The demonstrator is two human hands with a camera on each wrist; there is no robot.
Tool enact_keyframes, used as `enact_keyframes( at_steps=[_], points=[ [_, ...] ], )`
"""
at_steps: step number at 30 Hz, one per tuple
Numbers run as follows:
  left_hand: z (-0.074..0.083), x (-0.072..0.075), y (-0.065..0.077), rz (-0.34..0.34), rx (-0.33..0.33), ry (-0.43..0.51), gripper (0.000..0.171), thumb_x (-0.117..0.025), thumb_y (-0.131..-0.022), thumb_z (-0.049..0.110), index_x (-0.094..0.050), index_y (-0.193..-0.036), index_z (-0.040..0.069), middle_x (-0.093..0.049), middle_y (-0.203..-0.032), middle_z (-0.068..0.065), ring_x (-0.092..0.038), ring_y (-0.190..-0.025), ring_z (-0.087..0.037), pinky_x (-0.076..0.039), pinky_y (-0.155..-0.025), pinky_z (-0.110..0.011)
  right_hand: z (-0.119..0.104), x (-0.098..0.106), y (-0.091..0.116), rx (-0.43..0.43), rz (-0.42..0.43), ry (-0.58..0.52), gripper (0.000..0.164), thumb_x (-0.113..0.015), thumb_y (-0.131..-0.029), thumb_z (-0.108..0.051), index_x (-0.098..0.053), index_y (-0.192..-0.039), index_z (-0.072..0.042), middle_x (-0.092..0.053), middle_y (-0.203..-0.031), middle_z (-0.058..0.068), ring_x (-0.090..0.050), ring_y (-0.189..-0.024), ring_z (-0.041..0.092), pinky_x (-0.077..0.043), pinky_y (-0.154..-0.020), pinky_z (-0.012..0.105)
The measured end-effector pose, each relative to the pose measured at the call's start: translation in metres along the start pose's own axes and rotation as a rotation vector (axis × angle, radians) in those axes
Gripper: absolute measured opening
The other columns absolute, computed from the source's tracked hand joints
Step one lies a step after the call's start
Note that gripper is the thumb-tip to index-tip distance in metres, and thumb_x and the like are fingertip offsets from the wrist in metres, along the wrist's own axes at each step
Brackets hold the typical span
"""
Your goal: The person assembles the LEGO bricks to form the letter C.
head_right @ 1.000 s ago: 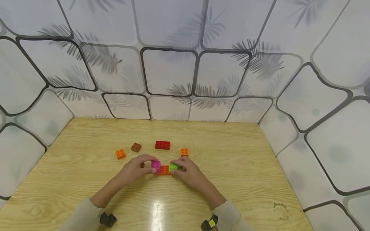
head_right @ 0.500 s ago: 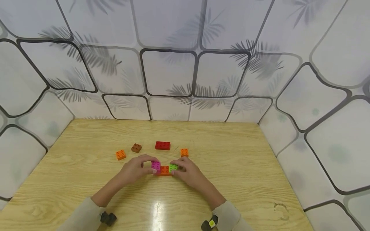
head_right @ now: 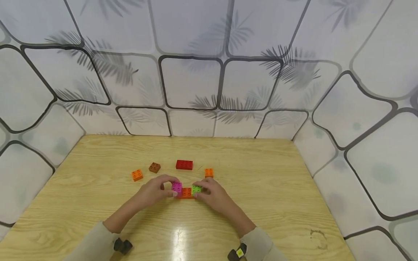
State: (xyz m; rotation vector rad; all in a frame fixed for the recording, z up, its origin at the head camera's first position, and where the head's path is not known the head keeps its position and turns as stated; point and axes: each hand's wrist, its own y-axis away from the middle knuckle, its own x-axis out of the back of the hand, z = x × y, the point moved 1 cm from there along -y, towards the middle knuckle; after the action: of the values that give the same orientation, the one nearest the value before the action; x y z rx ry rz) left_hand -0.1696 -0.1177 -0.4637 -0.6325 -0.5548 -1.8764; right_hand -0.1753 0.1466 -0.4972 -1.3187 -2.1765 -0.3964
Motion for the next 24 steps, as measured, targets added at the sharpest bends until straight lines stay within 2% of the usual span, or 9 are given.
enact_keyframes(
  at_steps=[7,12,19,24],
  points=[
    [-0.004,0.001,0.002,-0.029,-0.003,0.098,0.035,-0.074,-0.091,0.04,-0.066,-0.124,0.034,-0.059,-0.136,0.005,-0.055,-0.09,-0.018,-0.048,-0.069,-0.034,-0.002,0.0,0.001,0.003,0.005,0.006,0.04,-0.068,-0.096,-0.04,-0.066,-0.132,-0.024,-0.058,-0.112,-0.008,-0.053,-0.1,0.014,-0.047,-0.087,0.032],
    [-0.005,0.004,0.004,-0.009,0.001,0.111,0.04,-0.073,-0.092,0.04,-0.066,-0.129,0.027,-0.056,-0.138,0.005,-0.054,-0.091,-0.019,-0.049,-0.069,-0.034,-0.001,-0.001,0.001,0.011,0.006,0.017,0.04,-0.069,-0.095,-0.041,-0.066,-0.132,-0.024,-0.057,-0.112,-0.009,-0.053,-0.1,0.014,-0.046,-0.087,0.032],
    [-0.011,0.021,0.009,0.076,-0.003,0.093,0.038,-0.071,-0.096,0.03,-0.065,-0.132,0.019,-0.059,-0.133,0.0,-0.052,-0.085,-0.02,-0.048,-0.065,-0.033,0.001,-0.001,0.001,0.019,0.002,0.01,0.041,-0.069,-0.095,-0.04,-0.065,-0.132,-0.024,-0.057,-0.113,-0.009,-0.053,-0.1,0.014,-0.047,-0.085,0.03],
    [-0.023,0.036,0.011,0.091,0.015,0.091,0.043,-0.07,-0.096,0.034,-0.062,-0.135,0.018,-0.057,-0.136,-0.005,-0.052,-0.085,-0.021,-0.049,-0.062,-0.033,0.001,-0.001,0.001,0.021,0.001,0.009,0.041,-0.069,-0.096,-0.04,-0.065,-0.133,-0.024,-0.057,-0.114,-0.009,-0.053,-0.1,0.014,-0.047,-0.085,0.029]
  ],
)
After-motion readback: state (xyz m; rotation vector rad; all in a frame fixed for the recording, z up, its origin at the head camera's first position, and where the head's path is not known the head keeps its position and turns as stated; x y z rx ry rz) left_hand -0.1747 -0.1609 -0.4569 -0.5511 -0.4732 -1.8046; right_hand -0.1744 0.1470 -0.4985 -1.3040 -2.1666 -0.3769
